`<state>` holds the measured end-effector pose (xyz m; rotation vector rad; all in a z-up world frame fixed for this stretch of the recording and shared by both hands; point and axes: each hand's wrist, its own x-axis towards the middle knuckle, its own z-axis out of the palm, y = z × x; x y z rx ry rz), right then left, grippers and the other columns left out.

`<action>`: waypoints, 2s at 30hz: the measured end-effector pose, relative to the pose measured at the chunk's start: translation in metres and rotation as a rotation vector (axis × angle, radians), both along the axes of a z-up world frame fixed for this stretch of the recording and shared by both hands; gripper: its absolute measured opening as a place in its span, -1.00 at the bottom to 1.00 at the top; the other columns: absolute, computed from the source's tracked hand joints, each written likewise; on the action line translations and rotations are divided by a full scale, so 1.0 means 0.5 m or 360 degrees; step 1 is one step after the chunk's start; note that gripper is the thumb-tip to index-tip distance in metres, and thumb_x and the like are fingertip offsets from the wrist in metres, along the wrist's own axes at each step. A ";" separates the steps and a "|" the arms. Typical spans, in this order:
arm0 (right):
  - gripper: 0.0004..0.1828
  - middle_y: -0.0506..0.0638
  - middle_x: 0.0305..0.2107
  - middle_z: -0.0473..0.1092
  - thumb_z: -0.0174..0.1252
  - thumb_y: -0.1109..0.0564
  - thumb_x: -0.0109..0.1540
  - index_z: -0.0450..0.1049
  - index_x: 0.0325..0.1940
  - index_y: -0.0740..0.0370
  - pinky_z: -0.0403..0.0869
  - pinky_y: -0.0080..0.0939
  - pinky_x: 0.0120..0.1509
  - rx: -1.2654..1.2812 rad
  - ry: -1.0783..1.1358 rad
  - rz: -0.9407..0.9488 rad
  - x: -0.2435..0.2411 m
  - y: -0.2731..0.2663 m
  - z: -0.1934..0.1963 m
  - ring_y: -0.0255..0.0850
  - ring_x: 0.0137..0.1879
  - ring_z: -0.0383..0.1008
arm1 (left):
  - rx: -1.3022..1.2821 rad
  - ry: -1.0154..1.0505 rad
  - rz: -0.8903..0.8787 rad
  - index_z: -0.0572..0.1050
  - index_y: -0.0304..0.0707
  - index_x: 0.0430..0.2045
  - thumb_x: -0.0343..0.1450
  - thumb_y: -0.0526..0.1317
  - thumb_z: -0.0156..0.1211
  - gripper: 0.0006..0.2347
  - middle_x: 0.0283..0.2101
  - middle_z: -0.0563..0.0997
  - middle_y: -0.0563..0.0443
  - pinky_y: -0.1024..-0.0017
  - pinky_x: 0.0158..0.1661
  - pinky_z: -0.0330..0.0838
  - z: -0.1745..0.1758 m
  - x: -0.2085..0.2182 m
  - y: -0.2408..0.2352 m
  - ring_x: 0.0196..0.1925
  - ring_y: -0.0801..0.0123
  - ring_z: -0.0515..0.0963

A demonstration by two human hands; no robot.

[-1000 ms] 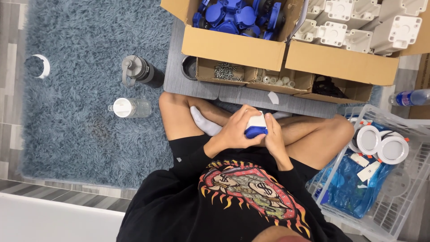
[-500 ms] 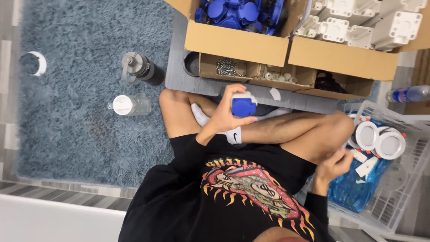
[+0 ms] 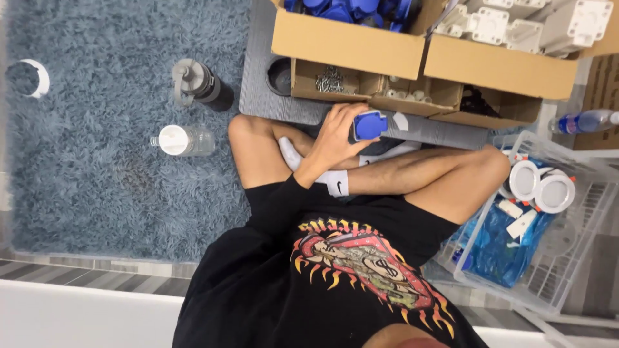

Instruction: Assembling plastic electrical boxes by inserting components and securing them with a manual screwdriver.

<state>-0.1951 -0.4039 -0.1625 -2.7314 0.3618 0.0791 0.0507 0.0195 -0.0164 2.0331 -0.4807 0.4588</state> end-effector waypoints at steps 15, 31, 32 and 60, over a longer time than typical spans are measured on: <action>-0.43 0.29 0.08 0.64 0.06 -0.21 0.29 0.76 0.05 0.20 0.57 0.09 0.50 -0.0431 0.1999 0.1032 -0.046 -0.135 -0.063 0.25 0.33 0.60 | -0.0072 -0.0778 0.0637 0.55 -0.28 -0.01 0.32 0.04 0.65 -0.48 0.11 0.50 -0.23 0.04 0.25 0.52 -0.015 -0.036 -0.051 0.15 -0.05 0.58; -0.44 0.20 -0.02 0.61 0.11 -0.29 0.45 0.57 0.26 0.18 0.68 0.04 0.19 0.0037 0.0691 0.0953 0.329 0.270 0.347 0.11 0.15 0.68 | 0.1186 0.0585 -0.0244 0.62 -0.21 0.00 0.42 -0.14 0.36 -0.70 -0.21 0.73 -0.17 0.00 -0.16 0.64 -0.527 0.061 -0.078 -0.10 -0.09 0.78; -0.47 0.22 -0.02 0.59 0.13 -0.24 0.45 0.56 0.28 0.19 0.68 0.09 0.19 0.0105 0.0671 0.0956 0.336 0.278 0.337 0.16 0.15 0.66 | 0.1149 0.0291 -0.0048 0.63 -0.14 -0.25 0.44 -0.11 0.28 -0.85 -0.42 0.66 -0.05 0.08 -0.34 0.57 -0.552 0.065 -0.078 -0.31 0.03 0.75; -0.57 0.15 0.10 0.59 0.34 0.09 0.43 0.54 0.37 0.23 0.58 -0.04 0.30 0.0693 -0.0336 0.0758 0.313 0.367 0.295 0.08 0.24 0.62 | 0.0247 -0.0327 -0.0377 0.59 0.05 0.21 0.55 -0.16 0.28 -0.70 0.15 0.58 0.06 0.32 0.01 0.55 -0.241 -0.103 -0.095 0.18 0.16 0.62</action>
